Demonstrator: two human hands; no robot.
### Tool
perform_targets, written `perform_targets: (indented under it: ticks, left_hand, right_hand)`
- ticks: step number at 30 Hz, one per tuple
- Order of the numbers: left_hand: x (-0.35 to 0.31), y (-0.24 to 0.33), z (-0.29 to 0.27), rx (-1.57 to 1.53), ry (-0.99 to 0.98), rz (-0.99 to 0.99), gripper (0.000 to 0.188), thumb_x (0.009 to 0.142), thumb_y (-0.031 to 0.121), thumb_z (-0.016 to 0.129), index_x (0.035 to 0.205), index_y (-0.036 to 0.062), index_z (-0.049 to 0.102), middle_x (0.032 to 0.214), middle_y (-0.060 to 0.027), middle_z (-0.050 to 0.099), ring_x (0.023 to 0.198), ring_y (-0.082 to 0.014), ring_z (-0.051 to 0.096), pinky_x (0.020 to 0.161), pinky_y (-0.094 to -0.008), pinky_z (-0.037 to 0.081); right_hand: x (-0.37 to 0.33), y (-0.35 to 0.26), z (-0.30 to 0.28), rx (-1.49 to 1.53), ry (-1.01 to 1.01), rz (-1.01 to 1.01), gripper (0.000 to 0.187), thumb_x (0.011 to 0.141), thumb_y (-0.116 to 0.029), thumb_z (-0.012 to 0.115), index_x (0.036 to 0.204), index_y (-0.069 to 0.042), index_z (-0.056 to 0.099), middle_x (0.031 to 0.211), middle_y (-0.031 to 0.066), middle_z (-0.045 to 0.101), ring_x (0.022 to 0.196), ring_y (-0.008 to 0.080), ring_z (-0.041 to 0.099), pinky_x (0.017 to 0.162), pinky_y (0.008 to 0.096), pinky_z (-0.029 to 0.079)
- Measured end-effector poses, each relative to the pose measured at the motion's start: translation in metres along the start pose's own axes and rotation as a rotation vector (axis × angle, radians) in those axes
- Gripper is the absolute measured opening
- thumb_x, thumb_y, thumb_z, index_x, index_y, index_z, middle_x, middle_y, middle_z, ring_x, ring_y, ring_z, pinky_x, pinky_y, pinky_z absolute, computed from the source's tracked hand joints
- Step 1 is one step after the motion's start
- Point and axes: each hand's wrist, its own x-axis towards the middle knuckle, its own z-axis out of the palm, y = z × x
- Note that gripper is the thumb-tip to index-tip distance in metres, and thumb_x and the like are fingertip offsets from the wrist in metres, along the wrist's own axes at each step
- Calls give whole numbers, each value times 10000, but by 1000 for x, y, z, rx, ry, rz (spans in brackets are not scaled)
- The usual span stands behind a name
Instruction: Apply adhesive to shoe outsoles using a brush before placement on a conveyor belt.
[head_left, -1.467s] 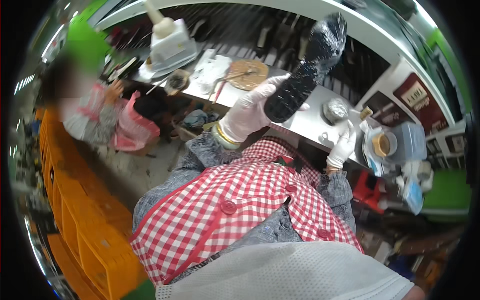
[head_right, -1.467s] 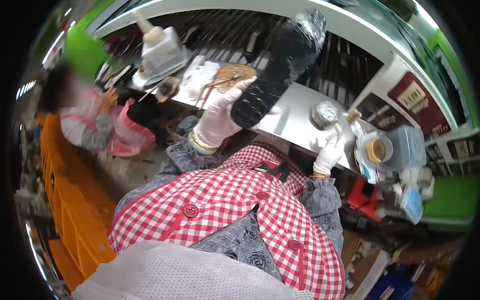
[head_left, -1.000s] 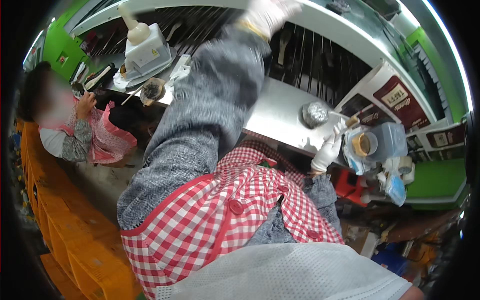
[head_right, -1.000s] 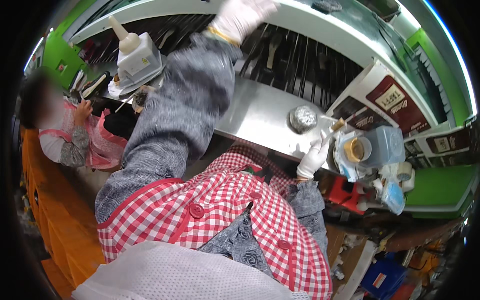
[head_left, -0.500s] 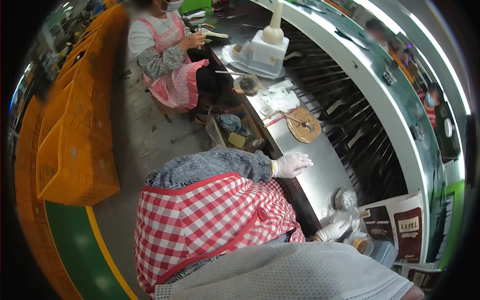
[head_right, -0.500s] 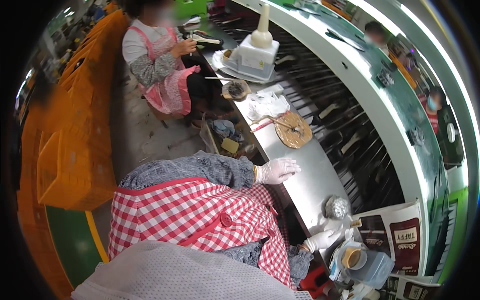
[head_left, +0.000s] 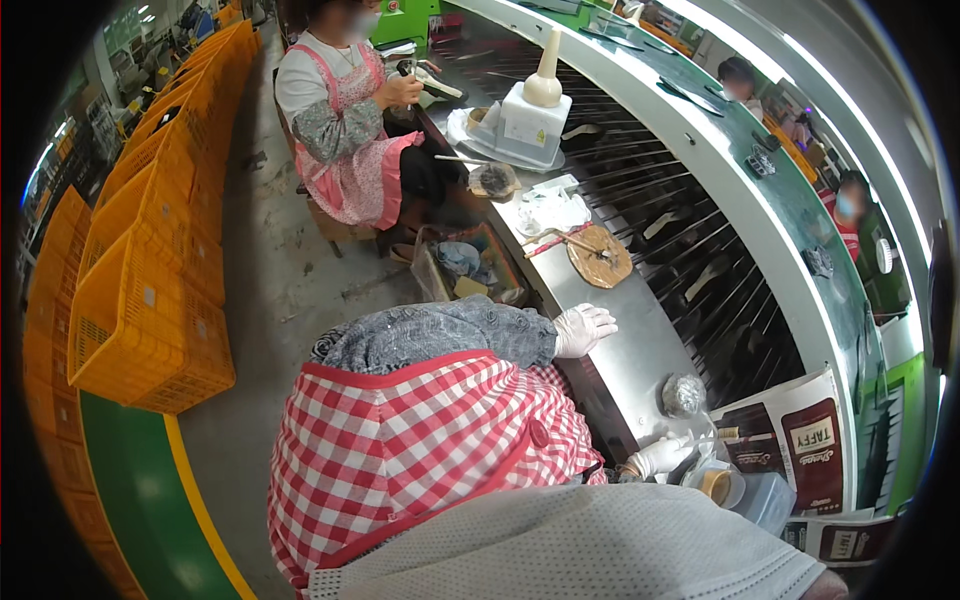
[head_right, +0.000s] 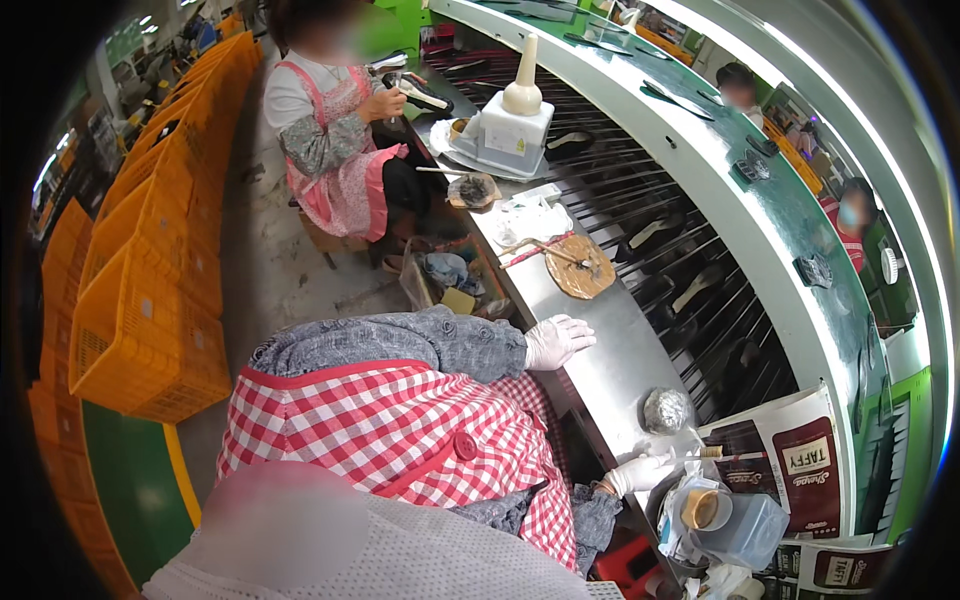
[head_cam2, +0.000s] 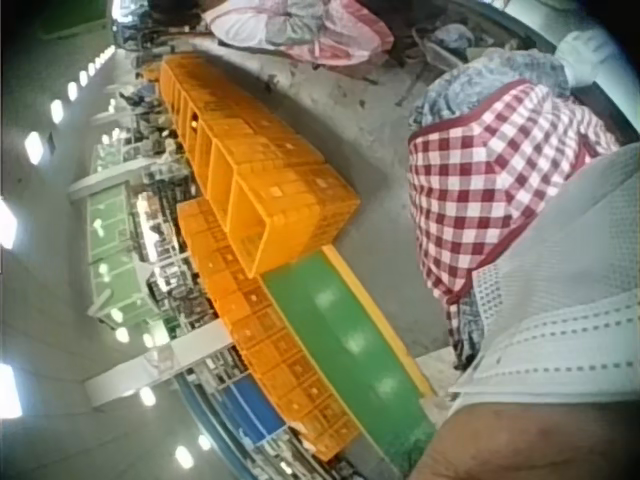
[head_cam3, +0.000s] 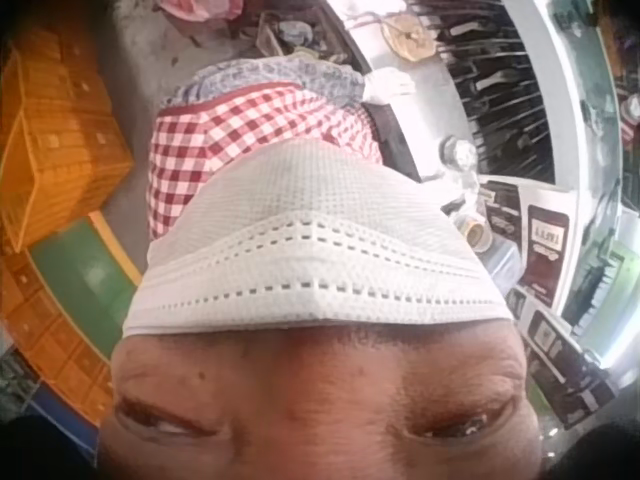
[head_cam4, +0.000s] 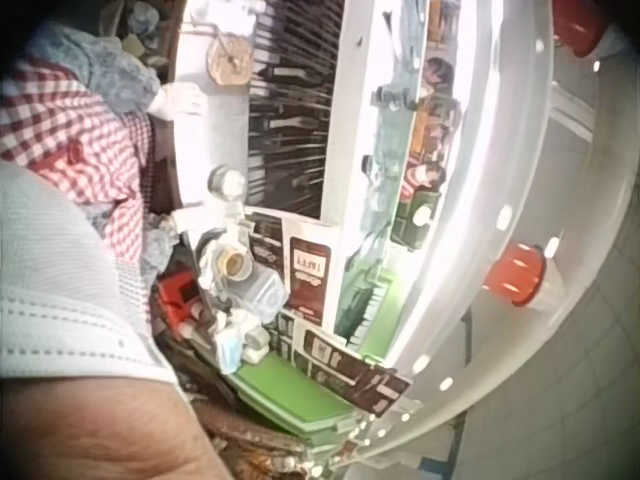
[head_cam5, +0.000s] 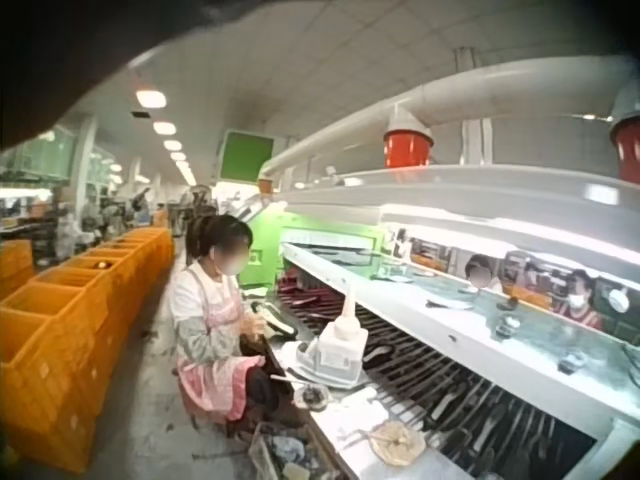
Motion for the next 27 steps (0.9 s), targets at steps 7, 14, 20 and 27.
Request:
perform_targets:
  ticks: [7, 14, 20, 27]
  left_hand:
    - [4, -23, 19, -27, -39, -7, 412, 802, 167, 543, 1208, 108, 583, 1286, -75, 565, 1225, -247, 500, 1021, -397, 375]
    - [5, -26, 20, 15, -34, 24, 436, 792, 163, 548, 1222, 101, 578, 1293, -88, 563, 1217, -248, 510, 1015, -393, 386]
    - [5, -18, 16, -17, -41, -39, 396, 818, 166, 532, 1206, 121, 598, 1323, -69, 553, 1259, -238, 484, 1043, -408, 359]
    - [25, -7, 7, -309, -93, -212, 340, 822, 145, 534, 1144, 84, 623, 1284, -103, 571, 1234, -277, 493, 1031, -442, 363]
  right_hand:
    - [3, 16, 19, 23, -13, -52, 340, 1005, -226, 380, 1158, -7, 590, 888, 93, 610, 685, 183, 566, 596, 286, 482]
    - [-4, 3, 19, 60, -2, -18, 345, 1012, -242, 380, 1155, -10, 592, 825, 85, 590, 632, 167, 554, 556, 280, 466]
    - [-5, -12, 16, 82, 33, 15, 350, 1017, -253, 379, 1153, -12, 593, 781, 79, 576, 595, 156, 546, 528, 277, 455]
    - [-5, -13, 14, 150, -36, 83, 321, 1006, -232, 398, 1154, -23, 591, 765, 47, 555, 556, 117, 507, 490, 242, 421]
